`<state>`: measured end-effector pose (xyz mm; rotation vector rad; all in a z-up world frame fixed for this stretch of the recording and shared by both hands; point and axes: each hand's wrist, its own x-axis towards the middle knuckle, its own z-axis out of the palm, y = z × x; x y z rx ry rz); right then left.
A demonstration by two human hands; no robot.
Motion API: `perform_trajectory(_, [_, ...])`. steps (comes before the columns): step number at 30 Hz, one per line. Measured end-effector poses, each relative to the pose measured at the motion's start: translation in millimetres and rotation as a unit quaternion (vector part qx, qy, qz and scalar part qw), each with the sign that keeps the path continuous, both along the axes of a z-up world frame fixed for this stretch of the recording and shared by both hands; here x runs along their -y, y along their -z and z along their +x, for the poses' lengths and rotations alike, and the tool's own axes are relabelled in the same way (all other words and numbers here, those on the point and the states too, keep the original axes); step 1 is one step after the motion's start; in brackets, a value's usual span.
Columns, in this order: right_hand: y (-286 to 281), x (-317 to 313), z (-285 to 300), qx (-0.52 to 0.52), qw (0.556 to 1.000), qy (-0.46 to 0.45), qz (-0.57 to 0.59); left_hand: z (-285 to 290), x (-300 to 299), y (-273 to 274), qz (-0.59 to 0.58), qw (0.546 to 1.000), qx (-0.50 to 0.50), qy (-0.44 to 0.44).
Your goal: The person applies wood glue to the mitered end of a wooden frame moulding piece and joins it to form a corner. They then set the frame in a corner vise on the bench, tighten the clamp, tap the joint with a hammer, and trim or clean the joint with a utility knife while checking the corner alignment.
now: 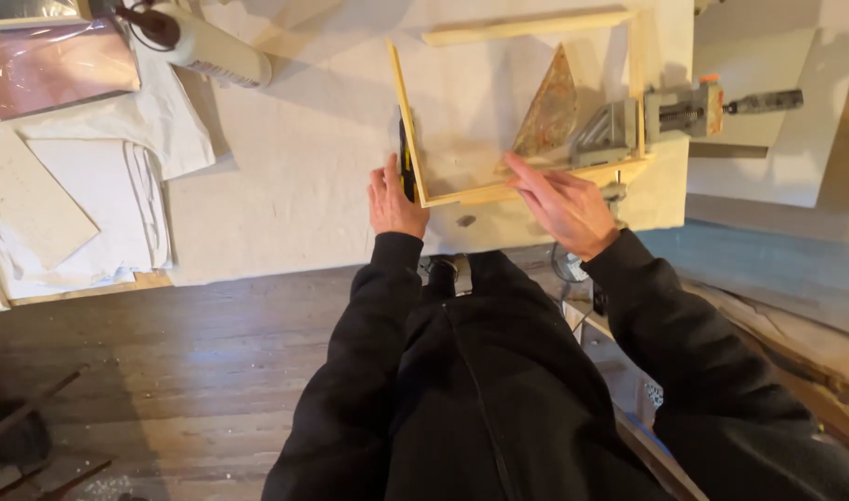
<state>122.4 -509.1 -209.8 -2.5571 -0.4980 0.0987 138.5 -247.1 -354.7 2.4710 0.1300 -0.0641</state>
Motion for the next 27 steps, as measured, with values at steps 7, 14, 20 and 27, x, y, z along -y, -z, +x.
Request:
perform_trajectory(7, [61.1,17.9,8.7,-0.046,0.997,-0.037,-0.046,-3.0,-29.8,7.7,0.023,0.999,-0.021,-0.038])
perform_trajectory(14, [53.5,16.9,14.6,-0.107,0.992,-0.064,0.003,-4.9,-45.4,6.9,0.03,0.995,-0.038,-0.082])
perform_trajectory(20, [19.1,8.8,9.5,-0.136,0.99,-0.038,0.013,-6.9,-47.6,11.5,0.025,0.998,-0.016,-0.061])
perform_trajectory(27, [28.7,-13.8,-132.5,-0.563,0.405,0.215,0.688,-14.0,-62.3,33.4,0.012,1.0,-0.009,-0.028])
